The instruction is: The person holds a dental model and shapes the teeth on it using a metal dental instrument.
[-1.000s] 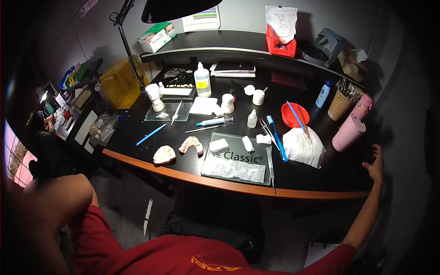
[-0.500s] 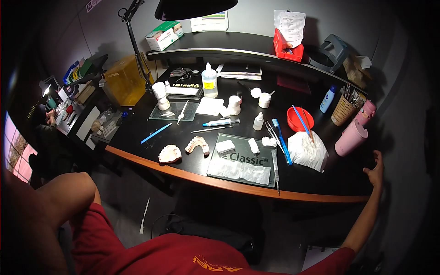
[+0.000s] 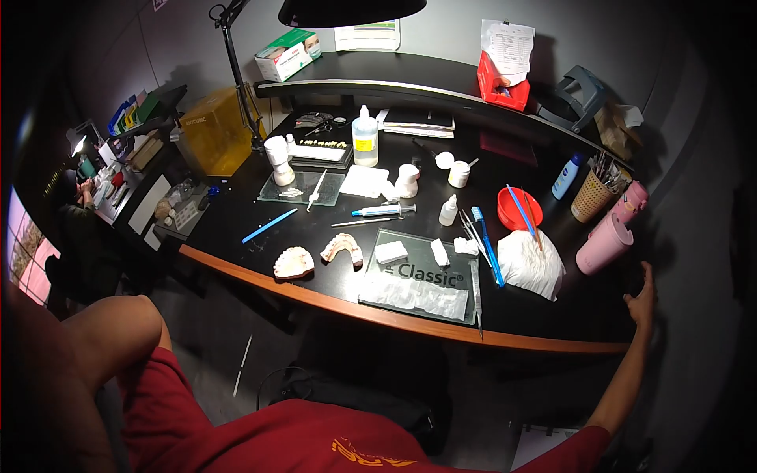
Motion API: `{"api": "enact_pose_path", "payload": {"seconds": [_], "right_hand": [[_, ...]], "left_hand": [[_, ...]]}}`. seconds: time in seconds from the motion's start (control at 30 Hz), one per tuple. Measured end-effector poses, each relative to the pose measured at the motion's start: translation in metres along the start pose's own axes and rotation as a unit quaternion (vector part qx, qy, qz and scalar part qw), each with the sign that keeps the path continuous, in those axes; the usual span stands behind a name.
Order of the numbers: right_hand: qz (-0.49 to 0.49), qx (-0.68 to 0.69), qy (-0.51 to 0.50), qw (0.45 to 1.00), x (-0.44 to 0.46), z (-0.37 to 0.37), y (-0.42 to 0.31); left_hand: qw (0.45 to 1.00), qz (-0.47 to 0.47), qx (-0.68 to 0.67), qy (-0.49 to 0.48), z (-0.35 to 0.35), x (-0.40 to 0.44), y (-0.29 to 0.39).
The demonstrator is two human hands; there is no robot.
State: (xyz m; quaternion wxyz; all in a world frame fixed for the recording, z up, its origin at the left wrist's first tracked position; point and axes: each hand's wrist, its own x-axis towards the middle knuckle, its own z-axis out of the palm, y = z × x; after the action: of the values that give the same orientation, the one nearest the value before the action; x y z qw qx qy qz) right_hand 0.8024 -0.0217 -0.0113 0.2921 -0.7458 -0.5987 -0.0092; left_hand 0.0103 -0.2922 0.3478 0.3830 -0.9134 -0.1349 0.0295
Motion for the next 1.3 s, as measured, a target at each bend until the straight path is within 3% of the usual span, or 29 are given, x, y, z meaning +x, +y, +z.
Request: {"api": "enact_pose_path", "payload": {"seconds": [0.13,0.23,0.37,0.47,0.57,0.77,0.87,1.3], "right_hand": [[-0.007,-0.039,-0.005,0.999,-0.005,-0.005,-0.015],[-0.003,-0.066,-0.015,0.998,-0.002,-0.007,-0.021],[-0.027,-0.079,-0.044,0.996,0.007,-0.005,0.002],[-0.003,-0.076,-0.058,0.995,0.011,-0.005,0.004],[-0.06,0.017,-0.044,0.997,0.009,-0.005,-0.003],[0.032,0.141,-0.061,0.988,0.02,-0.002,0.023],[0.018,0.2,-0.069,0.977,0.026,0.002,0.038],[0.089,0.169,-0.025,0.981,0.015,0.006,0.027]], "left_hand": [[1.0,-0.002,-0.011,0.008,0.003,-0.001,-0.002],[0.997,-0.037,-0.007,0.066,0.03,0.017,0.01],[1.0,0.001,-0.014,0.027,0.016,0.002,-0.003],[1.0,0.005,-0.024,0.014,0.012,-0.001,-0.005],[0.999,-0.003,-0.031,0.024,0.017,0.003,-0.004],[0.998,-0.015,-0.029,0.056,0.042,0.025,0.003],[0.997,-0.041,-0.015,0.068,0.042,0.014,0.008],[0.986,-0.108,-0.019,0.127,0.076,-0.012,0.019]]}}
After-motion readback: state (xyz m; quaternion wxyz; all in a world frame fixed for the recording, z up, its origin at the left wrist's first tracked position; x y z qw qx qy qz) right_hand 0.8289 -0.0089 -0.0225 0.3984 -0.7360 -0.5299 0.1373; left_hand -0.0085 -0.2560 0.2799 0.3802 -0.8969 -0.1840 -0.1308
